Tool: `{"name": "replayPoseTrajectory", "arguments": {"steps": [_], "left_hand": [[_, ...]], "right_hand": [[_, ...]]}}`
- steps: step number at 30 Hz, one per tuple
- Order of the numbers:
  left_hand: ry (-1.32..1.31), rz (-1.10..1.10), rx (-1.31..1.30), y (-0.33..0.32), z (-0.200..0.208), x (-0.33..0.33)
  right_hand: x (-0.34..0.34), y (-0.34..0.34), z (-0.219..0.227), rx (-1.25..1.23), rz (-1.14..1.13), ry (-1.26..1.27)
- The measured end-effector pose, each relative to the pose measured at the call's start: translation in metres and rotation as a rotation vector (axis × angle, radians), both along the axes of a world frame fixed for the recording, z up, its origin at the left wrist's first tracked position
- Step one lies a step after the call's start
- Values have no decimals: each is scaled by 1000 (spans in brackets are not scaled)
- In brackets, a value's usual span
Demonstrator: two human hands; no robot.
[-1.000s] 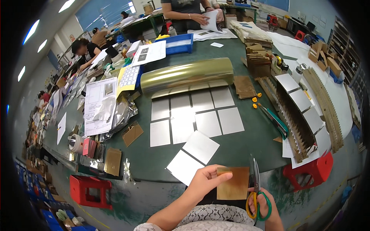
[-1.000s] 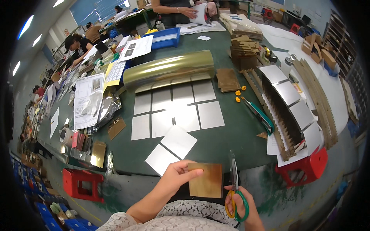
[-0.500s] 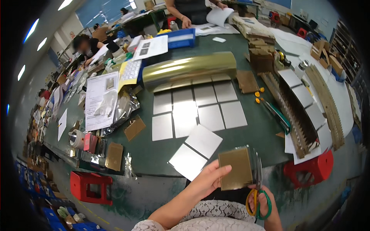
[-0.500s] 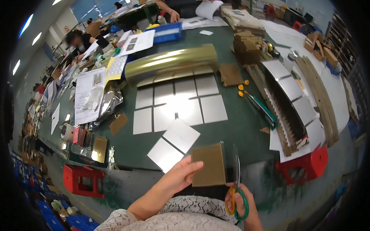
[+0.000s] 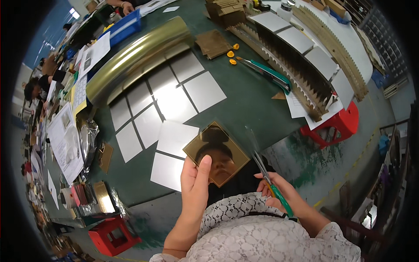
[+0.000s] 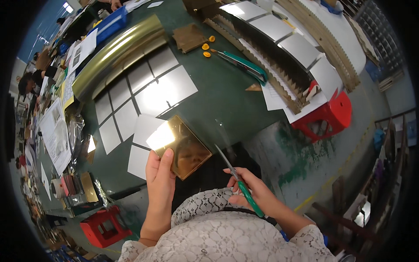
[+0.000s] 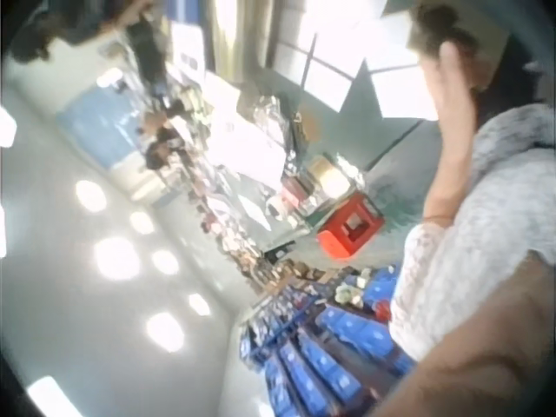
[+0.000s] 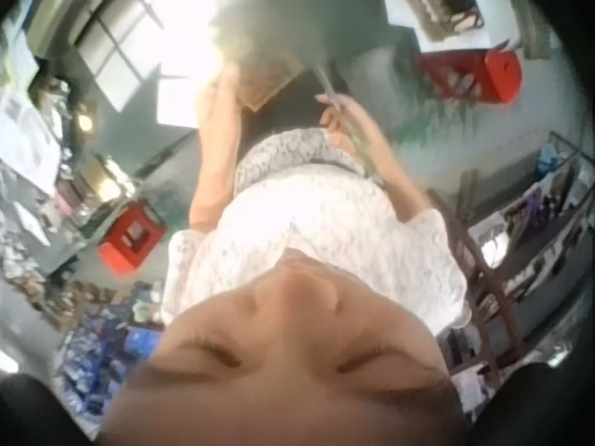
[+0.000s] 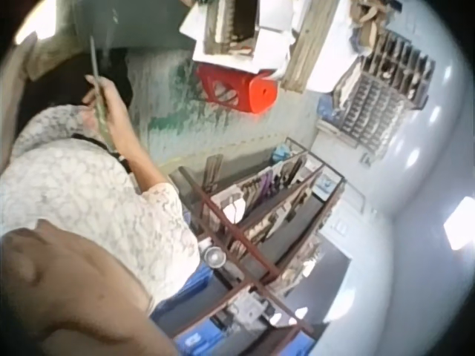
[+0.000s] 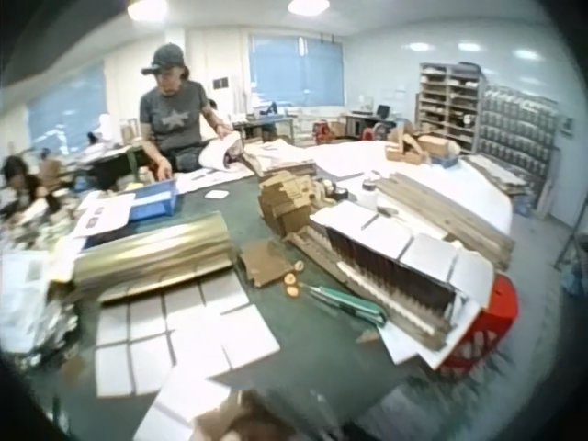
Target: The person uses green-handled scissors to trim the edges of small, rectangular, gold-colored reflective sheets. They repeatedly pick up a sheet, cut along the edges, and place the trimmed piece onto a stack on the table. The person also uses a utility knife to score a larger white sheet on the table.
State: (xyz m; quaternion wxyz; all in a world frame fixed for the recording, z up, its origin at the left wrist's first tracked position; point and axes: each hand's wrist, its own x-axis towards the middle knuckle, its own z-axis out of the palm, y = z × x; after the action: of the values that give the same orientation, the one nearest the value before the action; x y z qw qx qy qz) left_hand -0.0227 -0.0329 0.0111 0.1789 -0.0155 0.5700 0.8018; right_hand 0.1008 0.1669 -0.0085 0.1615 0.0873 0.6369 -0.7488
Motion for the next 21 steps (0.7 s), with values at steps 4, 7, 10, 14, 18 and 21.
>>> {"name": "replayPoseTrajectory", "arguments": {"steps": [4,7,10,14,18,21], "left_hand": [[10,-45,5,2,-1,1],[1,-24,19,3,-2,2],[17,-16,7,4,0,1],[5,-28,3,5,1,1],[0,-44,21,7,-1,1],[6,-57,17,8,-2,1]], "right_hand": [[-3,2,4,33,45,27],[-8,2,9,30,55,19],[-13,3,12,43,65,13],[-12,4,12,54,65,1],[-13,5,12,54,66,-5],[-12,7,12,60,65,-13]]}}
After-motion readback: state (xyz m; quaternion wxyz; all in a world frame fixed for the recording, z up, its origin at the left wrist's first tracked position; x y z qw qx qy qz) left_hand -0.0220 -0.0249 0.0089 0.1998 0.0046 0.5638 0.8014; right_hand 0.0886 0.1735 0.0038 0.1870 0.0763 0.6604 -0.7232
